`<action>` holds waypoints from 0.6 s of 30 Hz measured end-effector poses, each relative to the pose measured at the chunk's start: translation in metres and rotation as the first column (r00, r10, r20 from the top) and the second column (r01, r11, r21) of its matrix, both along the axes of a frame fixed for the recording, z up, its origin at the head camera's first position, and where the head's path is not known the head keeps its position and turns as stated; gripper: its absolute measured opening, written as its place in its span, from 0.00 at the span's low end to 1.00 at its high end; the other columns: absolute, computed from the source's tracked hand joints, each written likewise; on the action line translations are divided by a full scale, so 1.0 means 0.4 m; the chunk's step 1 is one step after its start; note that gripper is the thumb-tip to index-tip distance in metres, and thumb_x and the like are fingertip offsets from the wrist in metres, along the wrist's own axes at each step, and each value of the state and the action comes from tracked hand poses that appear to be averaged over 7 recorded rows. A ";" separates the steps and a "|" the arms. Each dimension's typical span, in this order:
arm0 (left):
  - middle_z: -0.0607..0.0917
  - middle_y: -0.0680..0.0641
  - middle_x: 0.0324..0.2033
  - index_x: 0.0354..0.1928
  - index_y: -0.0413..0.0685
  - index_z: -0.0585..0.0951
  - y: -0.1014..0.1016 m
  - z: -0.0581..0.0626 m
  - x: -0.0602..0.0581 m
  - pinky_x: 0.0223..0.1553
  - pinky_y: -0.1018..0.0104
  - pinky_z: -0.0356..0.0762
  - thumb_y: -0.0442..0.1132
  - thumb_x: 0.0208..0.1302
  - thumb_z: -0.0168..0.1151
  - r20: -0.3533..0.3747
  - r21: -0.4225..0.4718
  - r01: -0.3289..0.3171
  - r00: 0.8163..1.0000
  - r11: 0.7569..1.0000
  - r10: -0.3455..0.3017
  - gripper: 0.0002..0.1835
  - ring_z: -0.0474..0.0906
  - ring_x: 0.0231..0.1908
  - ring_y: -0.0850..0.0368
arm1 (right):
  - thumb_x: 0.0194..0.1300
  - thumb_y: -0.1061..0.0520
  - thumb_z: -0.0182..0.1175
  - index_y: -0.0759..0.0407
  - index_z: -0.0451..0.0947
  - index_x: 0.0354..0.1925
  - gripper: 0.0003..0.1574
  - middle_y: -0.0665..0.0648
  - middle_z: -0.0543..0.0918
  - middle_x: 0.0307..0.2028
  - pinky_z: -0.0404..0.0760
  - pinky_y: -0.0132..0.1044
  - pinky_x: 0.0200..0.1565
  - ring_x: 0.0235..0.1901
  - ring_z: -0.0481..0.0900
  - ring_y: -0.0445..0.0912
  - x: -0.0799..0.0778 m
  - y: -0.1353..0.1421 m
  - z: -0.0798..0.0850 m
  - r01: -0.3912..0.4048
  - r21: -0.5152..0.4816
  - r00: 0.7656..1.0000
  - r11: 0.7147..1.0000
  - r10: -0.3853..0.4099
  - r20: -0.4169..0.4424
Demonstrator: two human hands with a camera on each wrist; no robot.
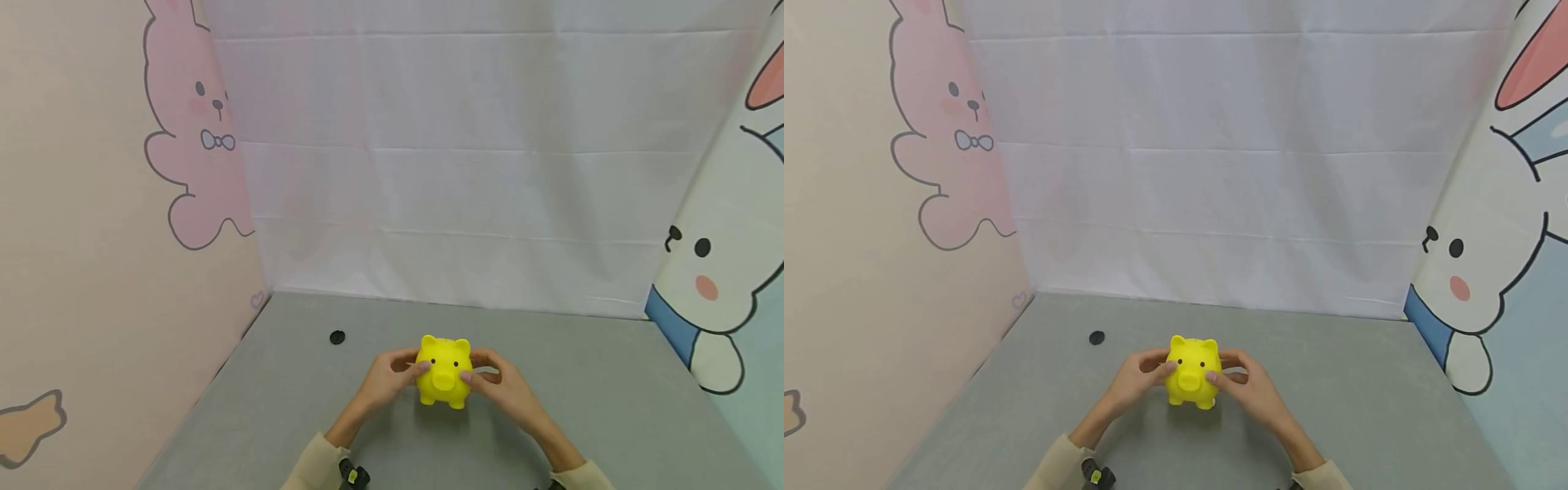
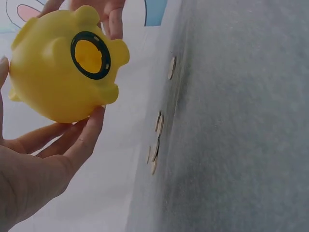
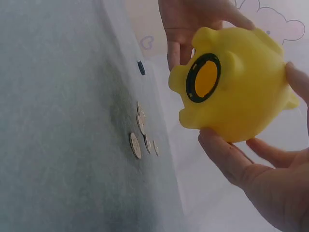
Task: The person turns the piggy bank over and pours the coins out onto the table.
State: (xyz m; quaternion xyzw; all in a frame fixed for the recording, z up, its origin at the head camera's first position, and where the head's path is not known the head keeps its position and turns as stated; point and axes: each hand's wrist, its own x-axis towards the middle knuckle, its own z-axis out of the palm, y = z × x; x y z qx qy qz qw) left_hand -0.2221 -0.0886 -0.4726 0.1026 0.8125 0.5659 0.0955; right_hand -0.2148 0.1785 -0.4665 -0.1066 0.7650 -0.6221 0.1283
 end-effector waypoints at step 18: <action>0.93 0.42 0.33 0.41 0.37 0.91 0.024 0.010 -0.007 0.39 0.59 0.92 0.71 0.68 0.61 0.194 0.034 -0.058 0.980 0.998 0.050 0.38 0.91 0.29 0.51 | 0.81 0.38 0.52 0.75 0.76 0.58 0.38 0.65 0.87 0.46 0.93 0.50 0.44 0.36 0.91 0.54 -0.012 -0.007 0.011 -0.016 0.002 0.987 1.000 0.015 0.163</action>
